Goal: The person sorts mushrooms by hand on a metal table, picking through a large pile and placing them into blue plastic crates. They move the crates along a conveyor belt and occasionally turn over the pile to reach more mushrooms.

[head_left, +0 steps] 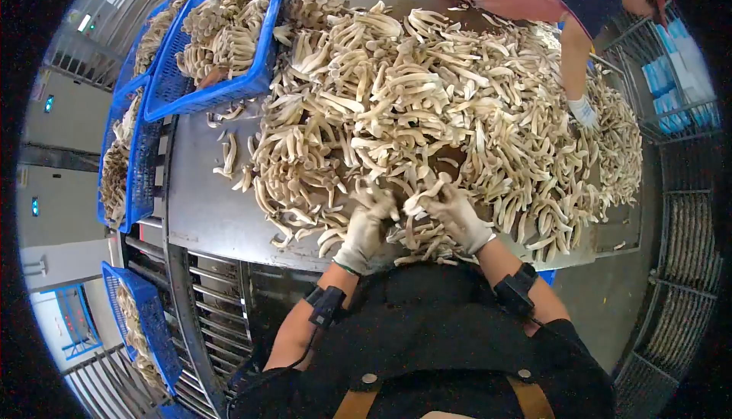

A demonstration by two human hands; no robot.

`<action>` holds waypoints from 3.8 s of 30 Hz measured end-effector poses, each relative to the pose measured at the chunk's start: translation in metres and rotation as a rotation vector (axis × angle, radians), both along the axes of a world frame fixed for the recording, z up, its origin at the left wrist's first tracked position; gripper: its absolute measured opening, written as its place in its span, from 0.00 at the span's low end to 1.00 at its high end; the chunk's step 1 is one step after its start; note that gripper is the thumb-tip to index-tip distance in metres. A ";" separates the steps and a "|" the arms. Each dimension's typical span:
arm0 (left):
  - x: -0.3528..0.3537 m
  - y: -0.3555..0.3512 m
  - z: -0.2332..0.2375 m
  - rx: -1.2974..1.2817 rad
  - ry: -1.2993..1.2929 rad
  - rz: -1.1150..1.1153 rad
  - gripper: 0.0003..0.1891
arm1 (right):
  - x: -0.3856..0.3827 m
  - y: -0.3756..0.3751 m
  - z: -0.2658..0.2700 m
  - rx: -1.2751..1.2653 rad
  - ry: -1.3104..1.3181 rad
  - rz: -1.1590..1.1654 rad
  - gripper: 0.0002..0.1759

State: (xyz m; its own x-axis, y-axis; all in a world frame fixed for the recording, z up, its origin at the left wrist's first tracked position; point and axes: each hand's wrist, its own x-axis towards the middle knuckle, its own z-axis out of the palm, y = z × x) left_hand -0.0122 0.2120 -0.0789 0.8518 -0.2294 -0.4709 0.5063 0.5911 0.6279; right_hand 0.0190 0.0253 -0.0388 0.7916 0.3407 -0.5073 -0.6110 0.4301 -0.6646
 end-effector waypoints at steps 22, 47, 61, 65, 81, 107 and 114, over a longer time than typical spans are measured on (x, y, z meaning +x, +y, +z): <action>-0.019 0.026 0.005 0.331 -0.040 0.011 0.15 | 0.008 -0.069 -0.002 -0.252 -0.067 -0.120 0.37; 0.043 -0.002 -0.051 0.610 -0.349 -0.170 0.26 | 0.078 -0.066 -0.034 -0.707 -0.440 0.960 0.34; 0.050 -0.007 -0.002 0.304 -0.134 -0.296 0.14 | 0.079 0.011 -0.018 0.089 0.028 0.399 0.26; 0.057 0.005 0.001 0.638 -0.051 -0.070 0.22 | 0.082 -0.009 -0.014 -0.301 -0.096 0.539 0.20; 0.038 0.020 -0.006 1.401 -0.707 -0.361 0.22 | 0.092 -0.033 -0.059 -1.691 -0.766 0.936 0.44; 0.011 -0.038 0.038 -0.002 -0.122 0.063 0.24 | 0.015 -0.006 0.038 -0.589 -0.461 0.197 0.32; -0.004 -0.017 0.044 0.067 -0.177 -0.141 0.21 | 0.004 -0.019 0.061 -0.174 -0.318 0.329 0.32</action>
State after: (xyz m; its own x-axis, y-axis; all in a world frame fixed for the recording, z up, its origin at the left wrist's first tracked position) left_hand -0.0157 0.1955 -0.0354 0.8843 -0.3253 -0.3349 0.4592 0.4761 0.7500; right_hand 0.0227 0.0066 0.0225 0.7812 0.5302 -0.3296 -0.4510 0.1143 -0.8852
